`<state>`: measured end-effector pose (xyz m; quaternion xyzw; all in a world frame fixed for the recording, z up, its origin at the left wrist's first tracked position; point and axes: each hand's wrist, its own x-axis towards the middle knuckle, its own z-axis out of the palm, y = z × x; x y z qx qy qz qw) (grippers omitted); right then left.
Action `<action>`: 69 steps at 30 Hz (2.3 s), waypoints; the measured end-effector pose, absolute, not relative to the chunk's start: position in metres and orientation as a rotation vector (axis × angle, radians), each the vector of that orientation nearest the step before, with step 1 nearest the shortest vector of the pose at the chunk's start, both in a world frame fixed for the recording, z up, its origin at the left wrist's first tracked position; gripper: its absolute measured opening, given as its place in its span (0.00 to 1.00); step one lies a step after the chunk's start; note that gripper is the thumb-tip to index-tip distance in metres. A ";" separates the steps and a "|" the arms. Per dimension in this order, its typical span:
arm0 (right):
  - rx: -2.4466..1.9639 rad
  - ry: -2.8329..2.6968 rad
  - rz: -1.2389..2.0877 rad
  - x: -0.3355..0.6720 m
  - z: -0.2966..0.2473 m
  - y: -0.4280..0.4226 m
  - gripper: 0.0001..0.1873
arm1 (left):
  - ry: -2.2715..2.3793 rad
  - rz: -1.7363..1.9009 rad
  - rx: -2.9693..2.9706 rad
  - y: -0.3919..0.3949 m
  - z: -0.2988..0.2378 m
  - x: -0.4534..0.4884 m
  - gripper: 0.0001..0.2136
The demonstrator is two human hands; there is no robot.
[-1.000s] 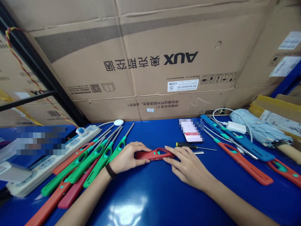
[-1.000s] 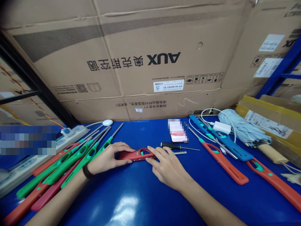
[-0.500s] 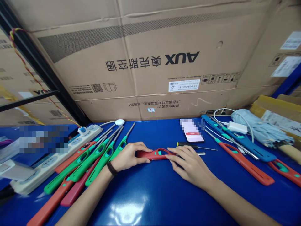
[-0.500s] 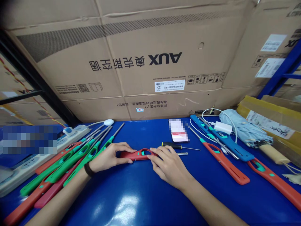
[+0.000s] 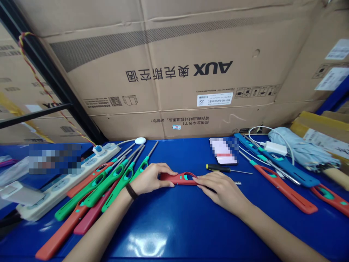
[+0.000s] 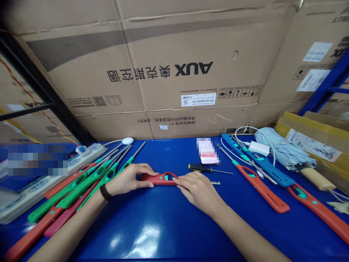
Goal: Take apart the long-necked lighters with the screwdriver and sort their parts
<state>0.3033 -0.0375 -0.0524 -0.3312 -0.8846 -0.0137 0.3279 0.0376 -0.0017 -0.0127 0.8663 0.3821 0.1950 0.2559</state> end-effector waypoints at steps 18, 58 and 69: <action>-0.909 -2.370 -0.007 0.301 -0.052 -0.035 0.10 | 1.009 0.452 3.249 -0.020 -0.043 0.033 0.17; -0.991 -2.324 0.196 0.307 -0.037 -0.039 0.10 | 0.951 0.933 2.716 -0.032 -0.040 0.053 0.10; -1.000 -2.338 0.185 0.307 -0.041 -0.039 0.11 | 0.964 0.934 2.677 -0.033 -0.043 0.054 0.07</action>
